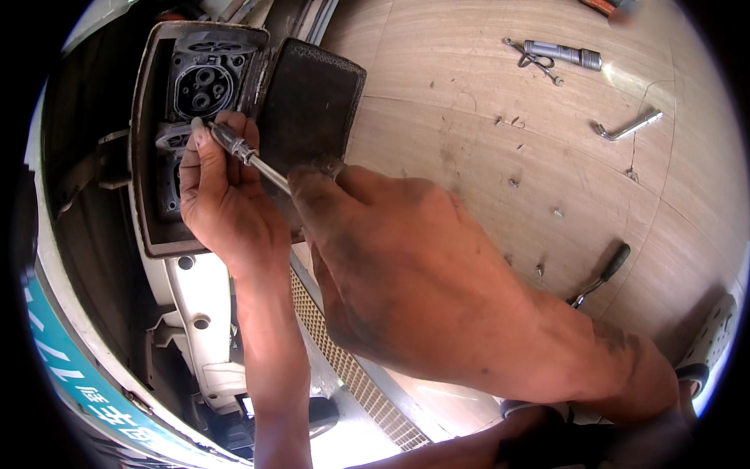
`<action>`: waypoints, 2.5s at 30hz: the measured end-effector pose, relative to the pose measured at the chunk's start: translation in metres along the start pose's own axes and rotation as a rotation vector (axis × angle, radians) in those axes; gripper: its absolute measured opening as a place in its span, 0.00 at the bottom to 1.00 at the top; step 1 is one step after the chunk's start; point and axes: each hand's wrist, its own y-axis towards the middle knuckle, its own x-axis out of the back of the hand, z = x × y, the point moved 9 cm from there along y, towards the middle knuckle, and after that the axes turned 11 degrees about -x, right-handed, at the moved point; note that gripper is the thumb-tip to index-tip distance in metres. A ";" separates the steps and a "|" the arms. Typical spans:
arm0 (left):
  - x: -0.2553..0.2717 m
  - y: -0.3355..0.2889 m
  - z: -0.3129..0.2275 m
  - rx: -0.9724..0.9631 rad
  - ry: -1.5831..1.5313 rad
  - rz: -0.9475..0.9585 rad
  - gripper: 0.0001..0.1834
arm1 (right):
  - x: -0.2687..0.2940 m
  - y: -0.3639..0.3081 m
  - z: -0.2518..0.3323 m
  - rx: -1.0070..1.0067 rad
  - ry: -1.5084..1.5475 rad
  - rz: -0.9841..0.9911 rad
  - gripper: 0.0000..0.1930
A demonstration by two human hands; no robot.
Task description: The person uses a screwdriver and a socket wrench to disassemble components of an electric vehicle's charging port by removing screws and fasteners.
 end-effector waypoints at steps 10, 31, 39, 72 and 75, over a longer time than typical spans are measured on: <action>-0.002 0.001 -0.009 -0.084 -0.017 -0.008 0.08 | 0.001 -0.003 0.013 0.096 -0.013 -0.100 0.19; -0.017 0.016 0.003 0.194 0.233 0.387 0.19 | 0.005 0.017 0.013 0.082 0.038 -0.118 0.12; -0.023 0.021 0.007 0.386 0.286 0.465 0.26 | 0.004 0.040 0.011 0.027 -0.028 -0.179 0.09; -0.031 0.035 0.004 0.241 0.570 0.553 0.32 | -0.027 0.088 0.008 -0.160 0.121 -0.113 0.09; -0.013 0.028 0.002 0.295 0.393 0.426 0.22 | -0.031 0.087 0.005 -0.199 0.183 -0.151 0.15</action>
